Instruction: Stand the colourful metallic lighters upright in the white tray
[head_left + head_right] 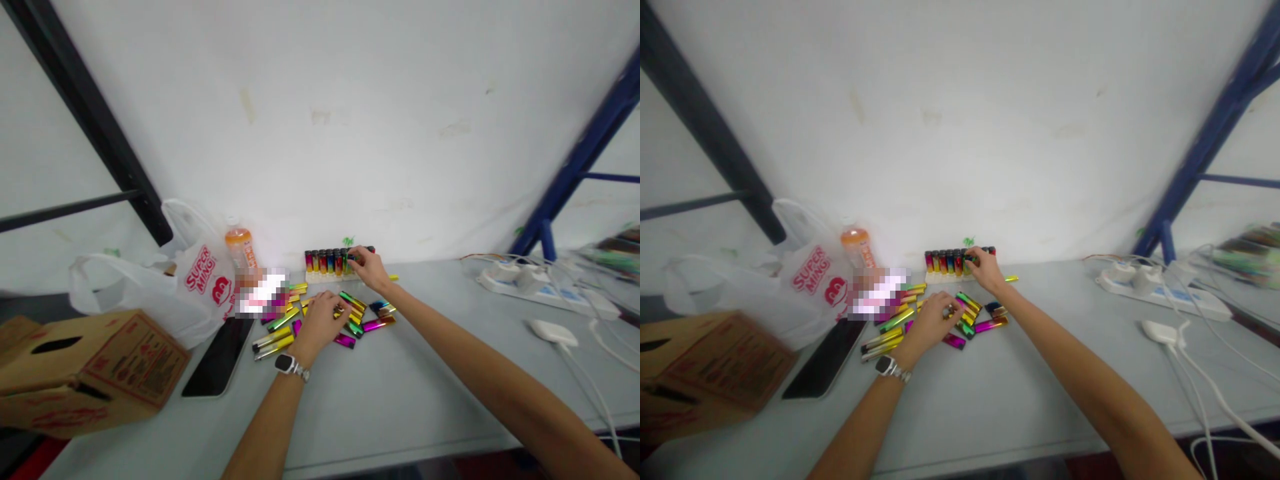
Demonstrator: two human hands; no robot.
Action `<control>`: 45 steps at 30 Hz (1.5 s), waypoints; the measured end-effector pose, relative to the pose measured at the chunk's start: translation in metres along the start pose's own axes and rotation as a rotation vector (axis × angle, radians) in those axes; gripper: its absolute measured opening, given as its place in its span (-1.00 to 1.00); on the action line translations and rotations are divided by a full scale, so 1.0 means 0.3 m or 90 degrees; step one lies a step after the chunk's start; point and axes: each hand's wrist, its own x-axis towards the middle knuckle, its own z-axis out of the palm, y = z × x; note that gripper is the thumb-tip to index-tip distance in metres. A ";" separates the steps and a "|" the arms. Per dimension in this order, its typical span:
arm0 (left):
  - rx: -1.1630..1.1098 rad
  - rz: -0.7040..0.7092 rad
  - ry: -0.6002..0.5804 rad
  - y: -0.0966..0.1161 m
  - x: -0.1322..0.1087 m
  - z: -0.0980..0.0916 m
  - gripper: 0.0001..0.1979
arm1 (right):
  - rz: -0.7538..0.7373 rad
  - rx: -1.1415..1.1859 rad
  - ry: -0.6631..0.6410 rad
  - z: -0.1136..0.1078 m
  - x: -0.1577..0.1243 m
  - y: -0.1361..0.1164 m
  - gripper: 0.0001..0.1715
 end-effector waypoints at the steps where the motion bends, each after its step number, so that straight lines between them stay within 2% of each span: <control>1: -0.001 -0.001 -0.001 0.001 0.000 -0.001 -0.81 | -0.009 -0.005 -0.009 0.005 0.010 0.009 -0.71; 5: -0.001 -0.012 -0.003 0.009 -0.003 -0.005 -0.82 | -0.037 -0.022 -0.021 0.022 0.031 0.047 -0.75; 11: 0.002 -0.016 -0.010 0.010 -0.002 -0.001 -0.81 | -0.025 -0.022 -0.033 0.033 0.048 0.081 -0.78; 15: 0.000 -0.013 -0.004 0.002 -0.001 0.000 -0.83 | -0.061 -0.158 -0.071 0.023 0.052 0.068 -0.78; 20: 0.025 -0.028 -0.010 0.005 -0.003 -0.011 -0.84 | -0.042 -0.354 -0.073 0.006 -0.003 0.019 -0.57; 24: 0.045 -0.024 0.003 0.009 -0.005 -0.014 -0.83 | -0.035 -0.390 -0.094 0.003 -0.093 -0.028 -0.34; 27: 0.056 -0.035 0.024 0.004 -0.002 -0.009 -0.81 | -0.006 -0.402 -0.114 0.009 -0.153 -0.055 -0.51; 29: 0.052 -0.046 0.038 -0.001 0.001 -0.005 -0.80 | 0.015 -0.434 -0.175 0.013 -0.174 -0.060 -0.64; 31: 0.035 -0.056 0.051 -0.005 0.004 -0.002 -0.81 | 0.028 -0.453 -0.227 0.015 -0.175 -0.053 -0.68; 37: -0.043 -0.061 0.110 -0.008 0.007 -0.004 -0.83 | 0.063 -0.365 -0.259 0.004 -0.146 -0.020 -0.70; 40: -0.106 -0.080 0.169 -0.005 0.013 0.002 -0.80 | 0.042 -0.305 -0.202 -0.008 -0.165 -0.045 -0.73; 42: -0.190 -0.119 0.209 0.004 0.019 0.009 -0.71 | 0.024 -0.226 -0.142 -0.012 -0.194 -0.078 -0.73; 45: -0.352 -0.156 0.202 0.031 0.029 0.023 -0.63 | 0.008 -0.048 -0.104 -0.007 -0.249 -0.132 -0.70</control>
